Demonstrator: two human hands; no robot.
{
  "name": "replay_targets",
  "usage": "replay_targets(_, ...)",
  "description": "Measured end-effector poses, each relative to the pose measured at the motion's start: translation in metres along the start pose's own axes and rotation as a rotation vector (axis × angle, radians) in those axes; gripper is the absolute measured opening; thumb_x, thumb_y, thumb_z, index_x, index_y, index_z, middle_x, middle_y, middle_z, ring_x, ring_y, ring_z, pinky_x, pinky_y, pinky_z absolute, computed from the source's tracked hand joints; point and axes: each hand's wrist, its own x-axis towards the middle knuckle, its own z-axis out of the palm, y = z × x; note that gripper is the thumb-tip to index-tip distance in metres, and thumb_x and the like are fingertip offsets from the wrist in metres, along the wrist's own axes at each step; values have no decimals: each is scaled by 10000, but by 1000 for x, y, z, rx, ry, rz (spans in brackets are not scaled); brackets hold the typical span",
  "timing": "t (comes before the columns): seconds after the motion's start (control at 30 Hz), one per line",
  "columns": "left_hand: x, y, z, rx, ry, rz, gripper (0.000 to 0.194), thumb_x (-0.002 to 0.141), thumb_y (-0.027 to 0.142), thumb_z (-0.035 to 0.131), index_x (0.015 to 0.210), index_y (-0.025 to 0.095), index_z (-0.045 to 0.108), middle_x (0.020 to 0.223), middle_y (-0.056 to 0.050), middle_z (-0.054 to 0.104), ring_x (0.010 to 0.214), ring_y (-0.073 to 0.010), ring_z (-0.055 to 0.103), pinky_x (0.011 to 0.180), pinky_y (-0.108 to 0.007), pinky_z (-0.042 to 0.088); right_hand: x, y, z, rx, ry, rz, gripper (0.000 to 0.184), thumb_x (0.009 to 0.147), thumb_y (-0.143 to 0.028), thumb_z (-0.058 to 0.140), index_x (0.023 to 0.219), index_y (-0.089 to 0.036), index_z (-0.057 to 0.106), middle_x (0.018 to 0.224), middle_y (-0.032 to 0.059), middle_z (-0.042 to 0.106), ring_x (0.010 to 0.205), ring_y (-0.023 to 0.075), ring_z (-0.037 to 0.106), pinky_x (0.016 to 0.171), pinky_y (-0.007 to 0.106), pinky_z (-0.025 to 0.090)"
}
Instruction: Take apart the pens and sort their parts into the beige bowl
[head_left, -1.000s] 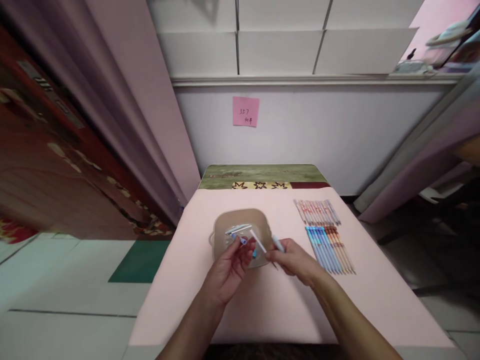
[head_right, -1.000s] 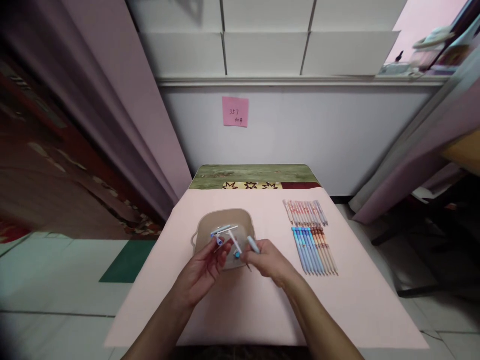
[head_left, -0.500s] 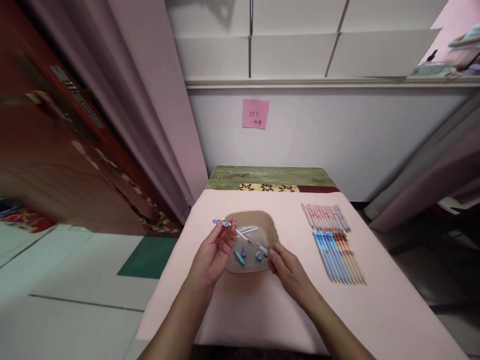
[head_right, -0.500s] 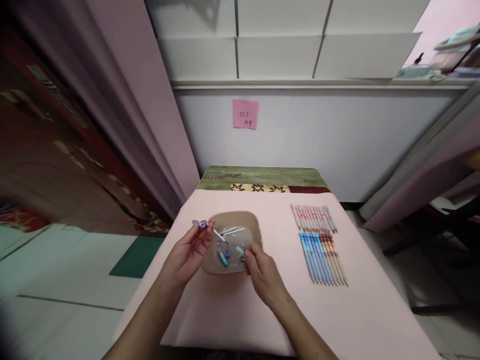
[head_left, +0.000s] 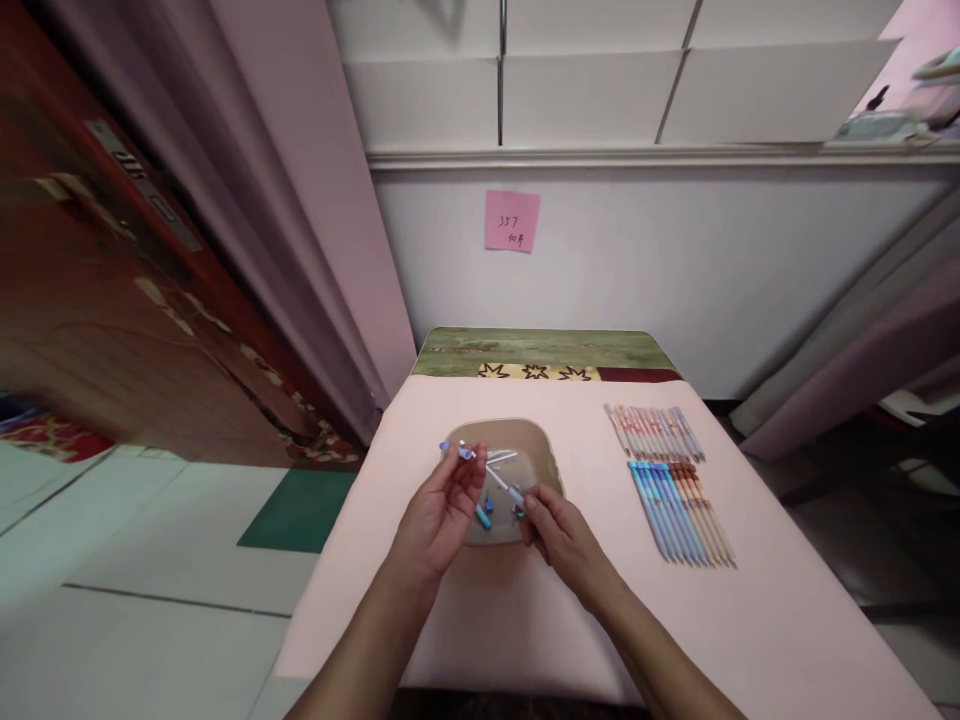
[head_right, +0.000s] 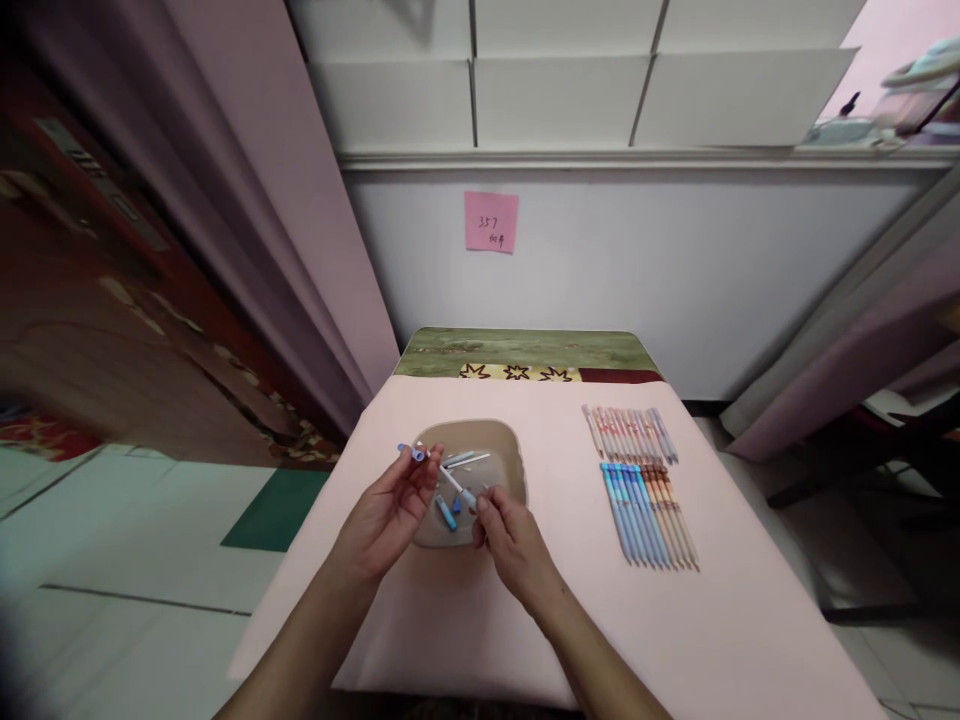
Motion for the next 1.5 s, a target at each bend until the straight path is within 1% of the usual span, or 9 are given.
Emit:
replay_targets(0.2,-2,-11,-1,23,-12,-28,175,880,72,490,799,64,645,825,-133,710,812,-172,697,711,-221,586,0,2,9,256,-4,58,359,818,-549,540,810,-195,481,665,-33,582,440,68,389,438,201,308)
replay_targets(0.47,-10,-19,-4,140,-98,-62,128,865,108,538,891,69,658,987,-166,707,757,-156,695,686,-231,590,1,7,21,516,96,82,335,769,-510,631,837,-192,549,715,-29,570,472,58,389,462,197,313)
replay_targets(0.6,-11,-18,-5,157,-94,-54,131,866,135,549,905,71,656,999,-159,705,734,-148,689,641,-218,583,3,11,16,561,199,77,336,778,-515,621,899,-208,556,684,-45,539,456,56,362,438,188,278)
replay_targets(0.67,-9,-17,-6,128,-64,-64,133,873,143,539,876,73,652,956,-153,712,701,-139,684,625,-214,579,0,8,8,452,257,30,327,800,-512,593,908,-205,567,664,-42,532,457,66,372,429,192,278)
replay_targets(0.8,-4,-20,-9,74,-34,-107,134,874,147,540,855,72,650,881,-140,717,716,-146,687,656,-231,582,-11,-9,-8,-10,288,-167,262,832,-437,568,919,-193,610,771,23,634,673,152,560,593,240,433)
replay_targets(0.9,-2,-25,-10,77,-42,-112,129,867,153,555,869,72,656,890,-138,717,755,-158,689,695,-258,584,-20,-22,-13,-386,335,-285,193,850,-358,542,953,-220,629,842,38,672,706,172,595,628,254,449)
replay_targets(1.0,-2,-30,-10,92,-34,-109,114,856,166,576,863,92,663,885,-119,720,746,-155,686,681,-260,583,-24,-27,-12,-627,382,-384,184,862,-288,509,988,-237,634,890,45,681,731,174,621,644,252,448)
replay_targets(1.27,-8,-42,-14,207,-20,63,97,776,189,676,838,114,678,863,-80,710,700,-136,662,612,-224,558,-20,-18,-7,-872,416,-476,203,883,-264,493,1018,-239,642,848,43,690,723,169,640,604,241,421)
replay_targets(1.5,-10,-48,-14,227,1,14,112,746,200,707,807,112,677,797,-56,694,664,-127,651,548,-203,547,-17,-16,-8,-950,481,-507,161,893,-308,523,959,-214,635,868,50,709,761,181,660,663,251,424)
